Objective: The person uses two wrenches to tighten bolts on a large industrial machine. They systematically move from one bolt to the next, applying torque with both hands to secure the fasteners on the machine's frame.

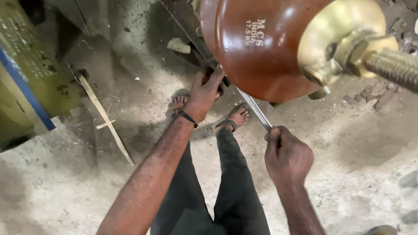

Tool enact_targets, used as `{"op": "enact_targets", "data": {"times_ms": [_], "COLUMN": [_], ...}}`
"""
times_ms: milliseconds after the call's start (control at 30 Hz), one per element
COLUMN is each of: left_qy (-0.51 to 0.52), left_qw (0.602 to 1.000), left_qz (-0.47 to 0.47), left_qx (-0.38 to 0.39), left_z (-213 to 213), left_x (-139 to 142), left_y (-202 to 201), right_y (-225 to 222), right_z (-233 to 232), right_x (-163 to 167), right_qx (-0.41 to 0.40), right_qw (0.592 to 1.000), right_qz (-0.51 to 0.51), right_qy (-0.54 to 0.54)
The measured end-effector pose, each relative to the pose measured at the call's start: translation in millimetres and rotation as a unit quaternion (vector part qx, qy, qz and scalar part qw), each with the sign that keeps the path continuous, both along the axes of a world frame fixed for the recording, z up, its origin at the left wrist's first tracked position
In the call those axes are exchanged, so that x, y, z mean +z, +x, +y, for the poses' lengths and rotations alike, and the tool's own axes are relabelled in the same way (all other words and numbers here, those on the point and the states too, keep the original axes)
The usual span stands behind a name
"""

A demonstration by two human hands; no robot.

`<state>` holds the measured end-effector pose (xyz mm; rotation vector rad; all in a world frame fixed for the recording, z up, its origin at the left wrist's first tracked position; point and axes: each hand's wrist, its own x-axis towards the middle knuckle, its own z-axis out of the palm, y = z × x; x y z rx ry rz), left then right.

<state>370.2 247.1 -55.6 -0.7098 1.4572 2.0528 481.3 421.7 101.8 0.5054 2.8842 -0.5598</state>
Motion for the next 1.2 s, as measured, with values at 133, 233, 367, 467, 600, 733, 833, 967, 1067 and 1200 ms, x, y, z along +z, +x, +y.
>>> {"op": "enact_targets", "data": {"times_ms": [133, 233, 367, 467, 600, 733, 833, 967, 1067, 1200], "left_qy": [0.029, 0.008, 0.009, 0.004, -0.002, -0.114, -0.091, -0.032, -0.040, -0.093], "left_qw": [0.999, 0.999, 0.997, 0.993, 0.989, 0.974, 0.986, 0.971, 0.968, 0.967], "left_qz": [0.011, 0.022, 0.069, 0.106, 0.142, 0.186, 0.119, 0.234, 0.249, 0.236], "left_qx": [-0.022, -0.024, -0.045, -0.053, -0.049, -0.058, -0.077, -0.021, -0.003, 0.017], "left_z": [-2.4, -5.2, -7.9, -7.8, -5.3, -2.1, 1.4, 7.8, 11.2, 15.7], "left_x": [1.2, 4.5, 10.8, 17.3, 26.5, 30.7, 27.5, 17.3, 9.6, 6.7], "left_y": [0.5, 0.1, -2.5, -3.1, -2.3, -2.8, -2.8, -2.8, -6.0, -8.7], "right_y": [-5.5, 3.9, 13.8, 1.4, -42.7, -76.2, -77.1, -58.0, -38.1, -15.2], "right_z": [7.3, -1.5, -10.0, 7.5, 68.2, 112.8, 113.4, 87.4, 67.4, 55.5], "right_x": [3.0, 1.8, -0.9, -5.5, -19.3, -31.6, -32.6, -31.0, -34.1, -46.4], "right_qx": [0.038, 0.026, -0.044, 0.010, 0.160, 0.232, 0.257, 0.204, 0.183, 0.150], "right_qw": [0.999, 0.999, 0.995, 1.000, 0.983, 0.970, 0.962, 0.962, 0.972, 0.969], "right_qz": [0.009, 0.028, 0.028, 0.020, -0.028, -0.044, -0.011, -0.109, -0.021, 0.095], "right_qy": [-0.016, -0.006, -0.081, -0.017, 0.088, 0.047, 0.092, 0.142, 0.147, 0.172]}}
